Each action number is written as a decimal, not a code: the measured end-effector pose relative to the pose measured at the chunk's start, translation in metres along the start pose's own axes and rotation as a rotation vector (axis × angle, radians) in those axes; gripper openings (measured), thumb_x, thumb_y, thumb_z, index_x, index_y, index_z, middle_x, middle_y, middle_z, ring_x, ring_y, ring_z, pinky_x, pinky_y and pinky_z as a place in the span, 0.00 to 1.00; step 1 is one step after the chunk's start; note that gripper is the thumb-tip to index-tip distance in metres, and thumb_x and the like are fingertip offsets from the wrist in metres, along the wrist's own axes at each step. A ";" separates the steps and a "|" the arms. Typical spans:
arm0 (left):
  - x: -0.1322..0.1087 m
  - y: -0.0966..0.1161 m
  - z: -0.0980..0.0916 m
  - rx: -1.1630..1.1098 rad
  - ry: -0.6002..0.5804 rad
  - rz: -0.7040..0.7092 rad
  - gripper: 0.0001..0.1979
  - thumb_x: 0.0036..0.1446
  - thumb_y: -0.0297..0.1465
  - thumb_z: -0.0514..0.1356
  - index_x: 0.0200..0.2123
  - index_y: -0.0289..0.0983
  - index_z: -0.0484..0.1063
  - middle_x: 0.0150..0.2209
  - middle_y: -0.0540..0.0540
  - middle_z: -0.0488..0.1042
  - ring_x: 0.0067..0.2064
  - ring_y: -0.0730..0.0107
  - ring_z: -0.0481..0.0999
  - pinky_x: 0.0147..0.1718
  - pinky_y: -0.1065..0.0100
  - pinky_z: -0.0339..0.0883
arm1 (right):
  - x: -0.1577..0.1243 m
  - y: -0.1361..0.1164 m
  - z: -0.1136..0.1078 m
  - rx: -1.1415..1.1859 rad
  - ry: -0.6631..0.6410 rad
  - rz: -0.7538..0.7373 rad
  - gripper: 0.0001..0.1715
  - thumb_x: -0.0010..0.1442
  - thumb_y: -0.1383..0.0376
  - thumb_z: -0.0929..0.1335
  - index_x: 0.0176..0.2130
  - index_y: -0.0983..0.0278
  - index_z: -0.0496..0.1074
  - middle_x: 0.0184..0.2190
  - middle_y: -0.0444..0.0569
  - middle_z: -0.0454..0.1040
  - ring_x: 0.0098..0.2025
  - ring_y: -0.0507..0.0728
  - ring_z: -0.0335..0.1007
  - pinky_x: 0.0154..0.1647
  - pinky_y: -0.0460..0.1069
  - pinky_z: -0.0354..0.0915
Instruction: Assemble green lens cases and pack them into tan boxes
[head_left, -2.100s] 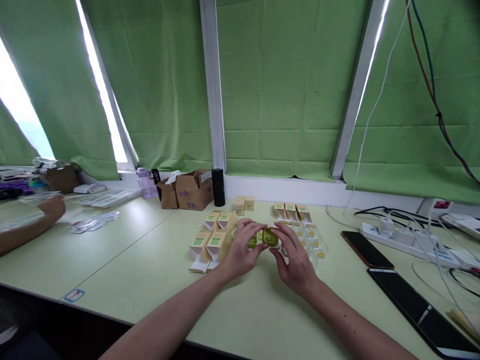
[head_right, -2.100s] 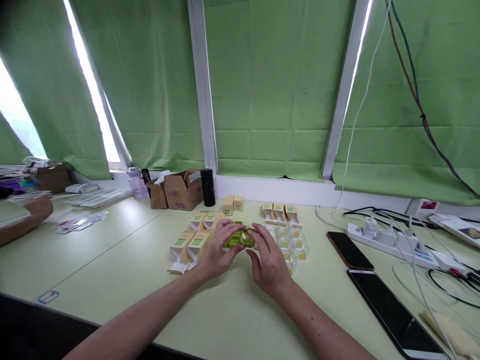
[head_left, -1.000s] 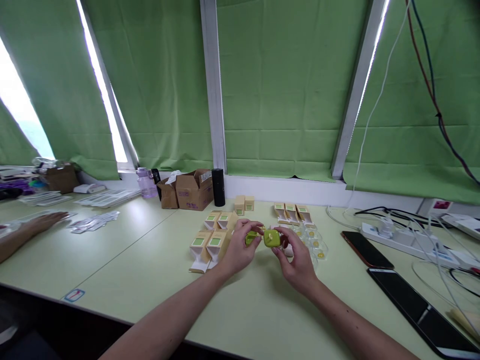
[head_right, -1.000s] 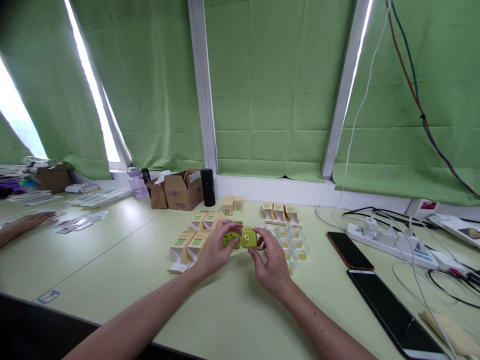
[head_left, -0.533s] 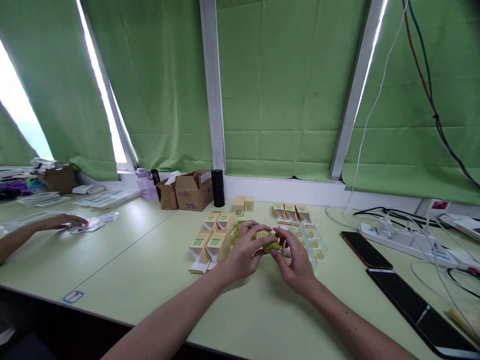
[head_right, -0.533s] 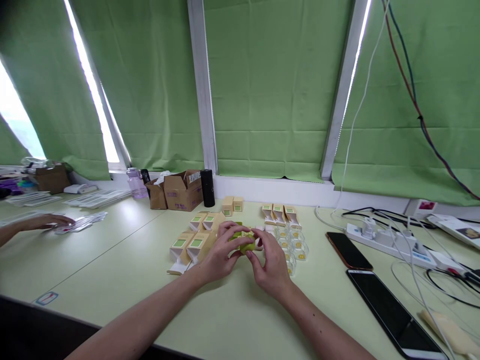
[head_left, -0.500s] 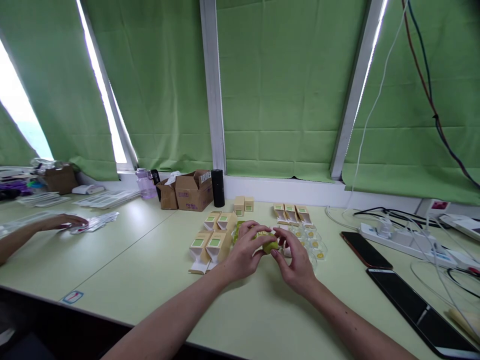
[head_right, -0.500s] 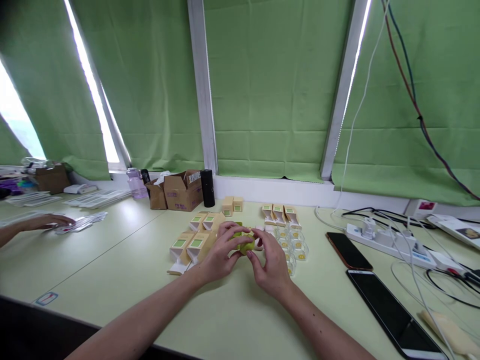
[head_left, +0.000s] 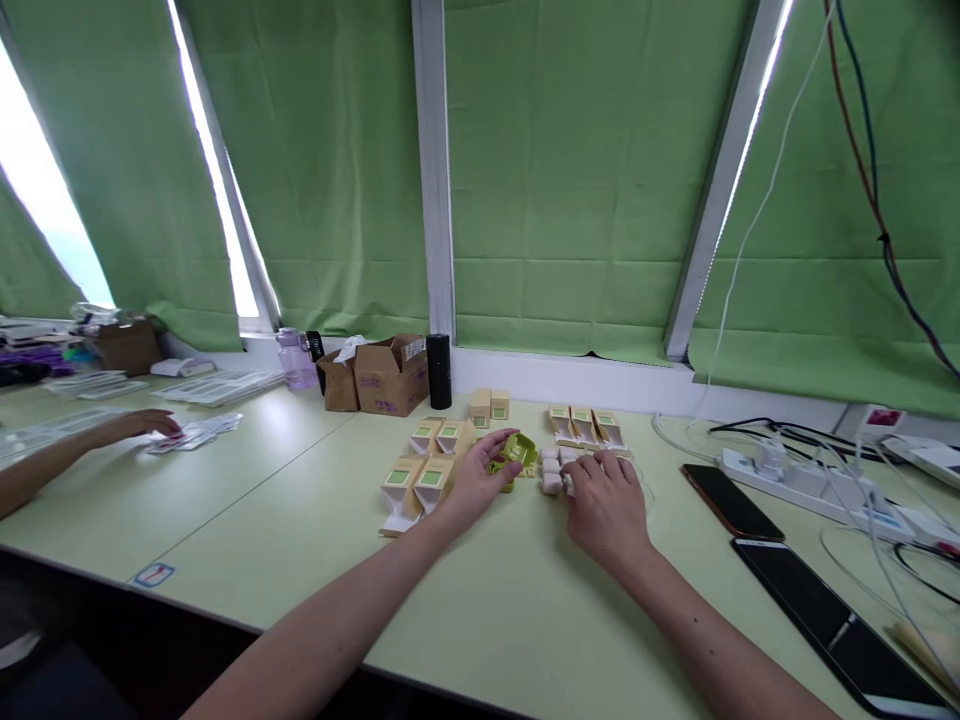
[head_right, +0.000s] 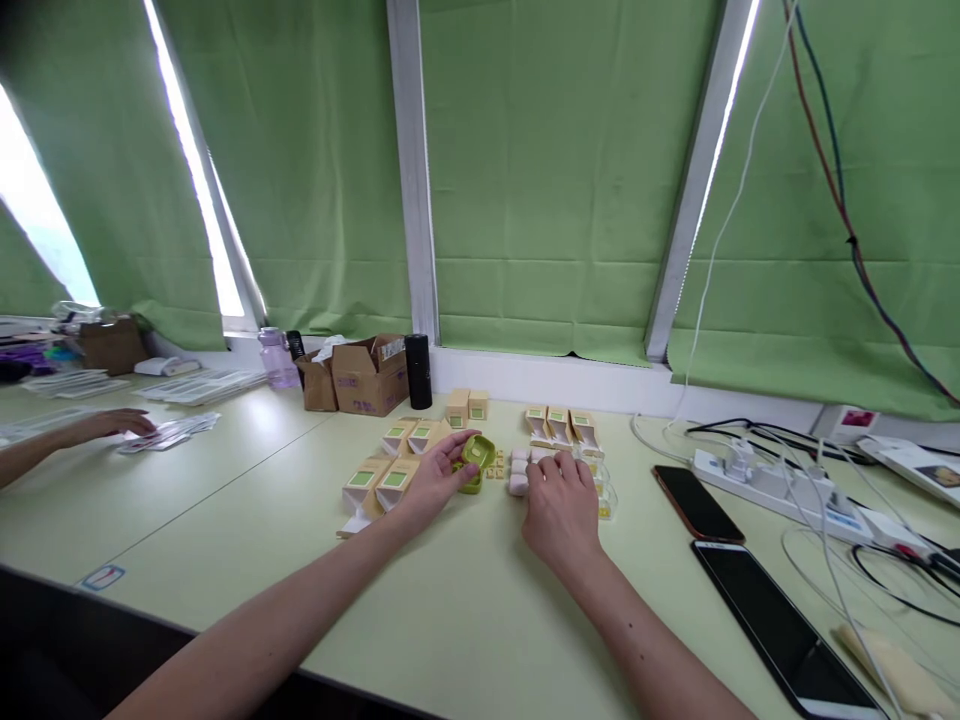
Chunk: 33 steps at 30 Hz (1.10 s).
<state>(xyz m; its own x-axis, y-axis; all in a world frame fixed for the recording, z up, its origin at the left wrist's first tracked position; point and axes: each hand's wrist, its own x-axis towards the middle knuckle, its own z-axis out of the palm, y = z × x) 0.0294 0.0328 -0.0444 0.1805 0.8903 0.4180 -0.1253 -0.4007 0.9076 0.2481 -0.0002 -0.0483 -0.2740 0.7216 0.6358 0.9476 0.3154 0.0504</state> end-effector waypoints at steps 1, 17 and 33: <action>0.000 0.001 0.001 -0.037 -0.017 -0.011 0.31 0.53 0.41 0.73 0.58 0.39 0.70 0.54 0.40 0.77 0.54 0.60 0.77 0.52 0.62 0.71 | 0.000 0.000 0.000 -0.034 -0.044 -0.001 0.11 0.55 0.72 0.71 0.41 0.64 0.77 0.42 0.58 0.79 0.51 0.68 0.64 0.49 0.58 0.53; -0.001 -0.005 0.001 -0.136 -0.030 -0.023 0.31 0.49 0.42 0.76 0.54 0.40 0.73 0.49 0.40 0.79 0.48 0.62 0.78 0.44 0.66 0.71 | 0.000 0.004 0.010 -0.192 -0.211 -0.022 0.11 0.55 0.74 0.69 0.40 0.67 0.77 0.40 0.61 0.77 0.48 0.67 0.64 0.48 0.58 0.51; -0.003 0.007 0.003 -0.240 0.021 -0.077 0.29 0.49 0.41 0.77 0.50 0.38 0.72 0.44 0.42 0.81 0.44 0.64 0.79 0.43 0.66 0.70 | -0.005 -0.016 0.015 1.512 0.116 0.383 0.24 0.61 0.48 0.73 0.49 0.59 0.75 0.44 0.51 0.78 0.40 0.59 0.69 0.42 0.54 0.66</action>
<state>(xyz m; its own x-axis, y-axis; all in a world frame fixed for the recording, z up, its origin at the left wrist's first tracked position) 0.0309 0.0268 -0.0391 0.1781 0.9215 0.3450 -0.3403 -0.2713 0.9003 0.2318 0.0001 -0.0635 0.0171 0.8737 0.4861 -0.1027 0.4852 -0.8684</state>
